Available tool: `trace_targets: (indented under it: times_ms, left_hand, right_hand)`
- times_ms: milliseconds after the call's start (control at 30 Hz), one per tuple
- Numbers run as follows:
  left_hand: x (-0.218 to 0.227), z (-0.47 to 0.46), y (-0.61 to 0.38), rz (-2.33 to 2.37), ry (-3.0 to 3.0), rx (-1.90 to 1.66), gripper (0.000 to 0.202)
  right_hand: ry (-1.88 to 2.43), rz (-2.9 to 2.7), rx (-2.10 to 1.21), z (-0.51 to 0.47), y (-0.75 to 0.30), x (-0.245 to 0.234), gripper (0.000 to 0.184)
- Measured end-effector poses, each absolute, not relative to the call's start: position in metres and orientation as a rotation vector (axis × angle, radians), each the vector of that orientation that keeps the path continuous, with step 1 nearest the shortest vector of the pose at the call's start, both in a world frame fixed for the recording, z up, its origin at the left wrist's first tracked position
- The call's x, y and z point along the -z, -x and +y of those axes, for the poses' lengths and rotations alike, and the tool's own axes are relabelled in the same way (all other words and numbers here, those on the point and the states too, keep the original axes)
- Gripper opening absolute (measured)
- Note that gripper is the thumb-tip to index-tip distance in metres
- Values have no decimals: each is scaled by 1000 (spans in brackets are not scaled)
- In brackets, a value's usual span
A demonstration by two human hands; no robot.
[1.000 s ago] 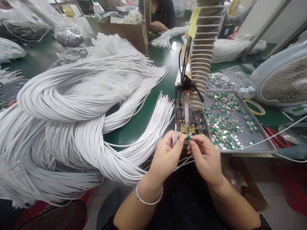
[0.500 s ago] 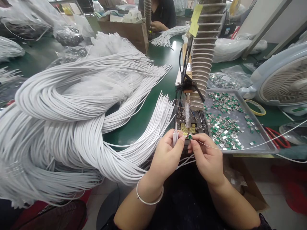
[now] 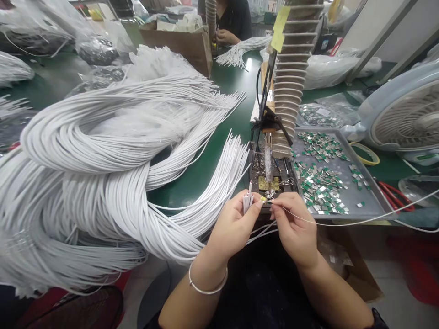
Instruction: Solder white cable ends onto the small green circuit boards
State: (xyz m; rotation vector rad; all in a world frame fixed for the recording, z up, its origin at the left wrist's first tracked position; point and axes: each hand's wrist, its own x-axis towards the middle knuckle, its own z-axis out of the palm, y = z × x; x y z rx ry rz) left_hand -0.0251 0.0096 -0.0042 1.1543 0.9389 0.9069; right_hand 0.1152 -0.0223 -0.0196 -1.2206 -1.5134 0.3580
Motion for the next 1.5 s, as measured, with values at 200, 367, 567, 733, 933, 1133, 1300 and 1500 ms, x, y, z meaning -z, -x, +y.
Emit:
trace_targets:
  times_ms: [200,367,567,733,933,1133,1300,1500]
  left_hand:
    - [-3,10,28,915,-1220,-812,12]
    - [-1,7,26,961,-1323,-759,12]
    - [3,7,26,985,-1334,-776,11]
    - [4,6,27,999,-1354,-792,12]
    - [4,6,27,1002,-1370,-783,14]
    - [4,6,27,1044,-1362,-764,15]
    - [5,5,25,1051,-1332,-753,16]
    - [1,4,22,1026,-1211,-779,15]
  right_hand:
    - [1199,-1544,-288,-21,-117,21,21]
    - [1216,-1563,-278,-23,-119,20,23]
    - [1171,-1624,-327,-22,-123,17,22]
    - [1161,-1736,-443,-20,-127,17,20]
    - [1209,-1770,-404,-20,-129,16,13]
    - [1201,-1824,-230,-21,-127,18,14]
    - [1194,-1887,-147,-23,-127,21,16]
    - [1225,-1839,-105,-23,-125,22,13]
